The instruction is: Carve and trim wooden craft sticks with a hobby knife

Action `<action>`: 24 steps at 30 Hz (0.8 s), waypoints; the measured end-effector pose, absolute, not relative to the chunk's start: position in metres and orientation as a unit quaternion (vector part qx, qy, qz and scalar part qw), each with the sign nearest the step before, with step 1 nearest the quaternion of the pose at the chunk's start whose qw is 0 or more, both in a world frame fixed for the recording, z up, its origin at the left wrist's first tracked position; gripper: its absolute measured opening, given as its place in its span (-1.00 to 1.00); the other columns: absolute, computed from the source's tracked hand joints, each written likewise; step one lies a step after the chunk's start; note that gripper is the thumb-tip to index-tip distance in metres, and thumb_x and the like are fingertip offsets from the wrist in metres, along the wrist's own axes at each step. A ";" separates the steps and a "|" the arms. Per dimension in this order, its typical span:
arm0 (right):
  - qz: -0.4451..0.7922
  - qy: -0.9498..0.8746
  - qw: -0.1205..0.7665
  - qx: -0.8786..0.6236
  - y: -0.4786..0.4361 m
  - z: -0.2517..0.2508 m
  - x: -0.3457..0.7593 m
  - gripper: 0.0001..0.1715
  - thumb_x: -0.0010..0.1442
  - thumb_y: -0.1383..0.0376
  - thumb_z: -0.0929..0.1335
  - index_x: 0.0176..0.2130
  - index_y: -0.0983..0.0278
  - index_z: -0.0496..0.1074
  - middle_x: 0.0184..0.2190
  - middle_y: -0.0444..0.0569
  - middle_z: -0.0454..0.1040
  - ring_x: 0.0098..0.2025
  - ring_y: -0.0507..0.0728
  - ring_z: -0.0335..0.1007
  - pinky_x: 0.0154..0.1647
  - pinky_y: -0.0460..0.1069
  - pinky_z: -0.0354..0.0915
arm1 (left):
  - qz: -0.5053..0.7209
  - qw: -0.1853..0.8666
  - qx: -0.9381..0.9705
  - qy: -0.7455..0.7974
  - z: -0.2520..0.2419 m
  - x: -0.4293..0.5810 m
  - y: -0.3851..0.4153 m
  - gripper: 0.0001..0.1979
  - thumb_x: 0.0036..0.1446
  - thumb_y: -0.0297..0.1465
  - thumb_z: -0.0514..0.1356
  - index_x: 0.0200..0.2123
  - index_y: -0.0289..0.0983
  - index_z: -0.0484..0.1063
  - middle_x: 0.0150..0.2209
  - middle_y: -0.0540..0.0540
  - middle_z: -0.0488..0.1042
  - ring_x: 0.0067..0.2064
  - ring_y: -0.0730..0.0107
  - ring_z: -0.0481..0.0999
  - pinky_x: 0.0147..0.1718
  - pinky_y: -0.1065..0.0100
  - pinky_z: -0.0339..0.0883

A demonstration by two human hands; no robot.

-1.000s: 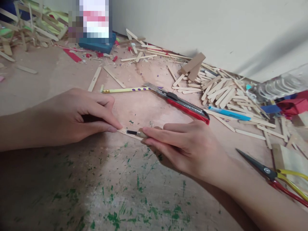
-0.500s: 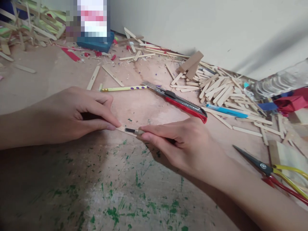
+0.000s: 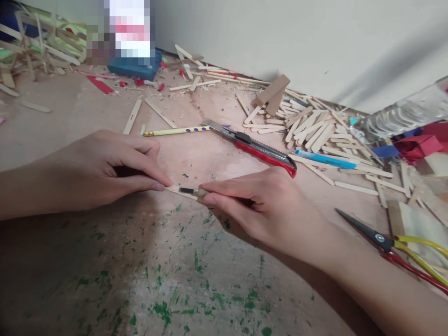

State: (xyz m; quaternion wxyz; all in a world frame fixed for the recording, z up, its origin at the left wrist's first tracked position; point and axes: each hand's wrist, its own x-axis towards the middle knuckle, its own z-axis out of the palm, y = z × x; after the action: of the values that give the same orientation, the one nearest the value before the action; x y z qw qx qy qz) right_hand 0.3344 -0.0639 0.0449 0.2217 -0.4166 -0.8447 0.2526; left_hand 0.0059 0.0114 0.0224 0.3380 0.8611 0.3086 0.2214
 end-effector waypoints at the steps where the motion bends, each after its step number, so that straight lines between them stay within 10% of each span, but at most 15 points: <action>1: 0.247 -0.848 0.227 -0.411 -0.064 0.044 0.335 -0.72 0.79 0.11 0.57 0.21 0.15 0.94 -0.18 -0.04 0.93 -0.43 0.02 0.70 -0.39 -0.08 0.52 | 0.222 0.340 0.860 0.310 0.023 0.006 0.011 -0.71 0.48 -0.46 0.43 -0.15 0.01 0.98 -0.24 0.08 0.82 -0.27 0.49 0.73 -0.28 0.38 0.38; 8: 0.214 -0.862 0.233 -0.396 -0.066 0.042 0.333 -0.71 0.80 0.14 0.55 0.23 0.18 0.93 -0.06 0.04 0.96 -0.32 0.12 0.85 -0.32 0.00 0.62 | 0.231 0.346 0.856 0.306 0.023 0.004 0.010 -0.73 0.46 -0.45 0.43 -0.17 -0.01 0.97 -0.26 0.10 0.81 -0.28 0.52 0.72 -0.29 0.36 0.37; 15: 0.265 -0.840 0.217 -0.421 -0.065 0.047 0.326 -0.64 0.84 0.12 0.50 0.12 0.19 0.94 -0.35 -0.11 0.83 -0.52 0.00 0.57 -0.55 -0.07 0.28 | 0.223 0.342 0.862 0.301 0.023 0.005 0.011 -0.71 0.49 -0.44 0.40 -0.14 -0.02 0.97 -0.22 0.03 0.83 -0.24 0.43 0.74 -0.26 0.32 0.40; 24: 0.231 -0.861 0.236 -0.387 -0.065 0.042 0.332 -0.70 0.78 0.15 0.57 0.30 0.17 0.91 -0.03 -0.02 0.96 -0.30 0.09 0.84 -0.25 0.00 0.67 | 0.227 0.333 0.867 0.292 0.020 0.000 0.011 -0.72 0.52 -0.47 0.42 -0.13 -0.03 0.97 -0.23 0.05 0.81 -0.26 0.46 0.72 -0.26 0.35 0.38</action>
State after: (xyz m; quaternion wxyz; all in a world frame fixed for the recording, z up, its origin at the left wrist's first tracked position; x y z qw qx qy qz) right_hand 0.3324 -0.0652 0.0424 0.2359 -0.3872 -0.8608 0.2312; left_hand 0.0003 0.0110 0.0204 0.3328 0.8673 0.2921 0.2275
